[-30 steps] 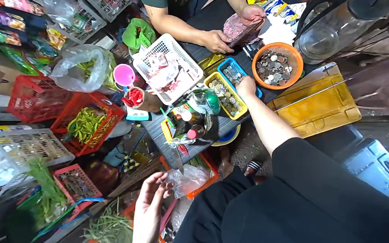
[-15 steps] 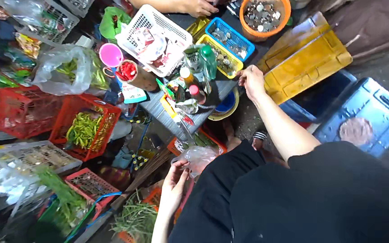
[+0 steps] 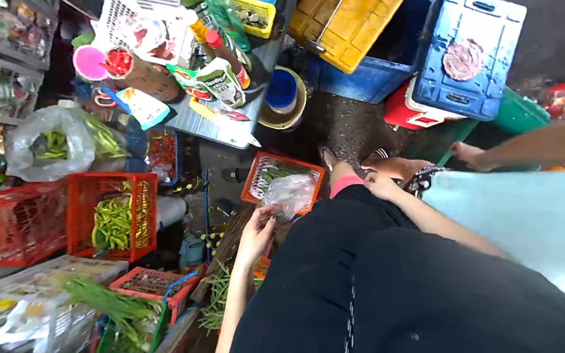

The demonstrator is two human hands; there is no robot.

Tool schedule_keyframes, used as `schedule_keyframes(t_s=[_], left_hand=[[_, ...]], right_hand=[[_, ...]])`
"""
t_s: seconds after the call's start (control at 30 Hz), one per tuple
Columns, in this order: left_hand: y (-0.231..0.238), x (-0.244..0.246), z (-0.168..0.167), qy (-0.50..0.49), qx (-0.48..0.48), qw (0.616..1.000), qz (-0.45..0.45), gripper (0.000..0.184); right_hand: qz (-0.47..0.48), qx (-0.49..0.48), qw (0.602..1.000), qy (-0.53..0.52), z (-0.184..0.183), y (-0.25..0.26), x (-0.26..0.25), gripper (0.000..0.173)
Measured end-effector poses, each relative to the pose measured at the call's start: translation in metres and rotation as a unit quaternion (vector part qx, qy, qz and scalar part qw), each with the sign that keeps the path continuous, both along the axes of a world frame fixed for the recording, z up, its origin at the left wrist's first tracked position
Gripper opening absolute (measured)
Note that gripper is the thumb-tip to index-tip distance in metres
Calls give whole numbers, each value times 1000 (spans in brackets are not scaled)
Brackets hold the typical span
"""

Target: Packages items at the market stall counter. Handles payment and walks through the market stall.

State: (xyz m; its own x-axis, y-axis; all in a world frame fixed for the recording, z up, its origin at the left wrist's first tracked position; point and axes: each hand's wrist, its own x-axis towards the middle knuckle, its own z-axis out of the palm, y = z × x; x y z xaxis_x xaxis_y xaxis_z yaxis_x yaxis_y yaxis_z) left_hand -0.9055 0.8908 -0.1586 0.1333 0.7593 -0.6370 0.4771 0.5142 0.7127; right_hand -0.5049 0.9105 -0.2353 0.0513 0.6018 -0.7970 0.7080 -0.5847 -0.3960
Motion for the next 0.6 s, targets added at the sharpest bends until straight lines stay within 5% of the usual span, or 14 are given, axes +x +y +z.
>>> schedule_keyframes(t_s=[0.27,0.4,0.6], left_hand=[[78,94,-31,-73,-76,993,-50,45],[145,143,-65,-142,-126,977,100,47],[274,185,-162,-217,-141,901,349,54]], right_hand=[[1,-20,999,-30,9,-39,26,32],[-13,-48,999,-21,-8,-61,38,33],[-14,-115,991,66,-23,-70,47,31]])
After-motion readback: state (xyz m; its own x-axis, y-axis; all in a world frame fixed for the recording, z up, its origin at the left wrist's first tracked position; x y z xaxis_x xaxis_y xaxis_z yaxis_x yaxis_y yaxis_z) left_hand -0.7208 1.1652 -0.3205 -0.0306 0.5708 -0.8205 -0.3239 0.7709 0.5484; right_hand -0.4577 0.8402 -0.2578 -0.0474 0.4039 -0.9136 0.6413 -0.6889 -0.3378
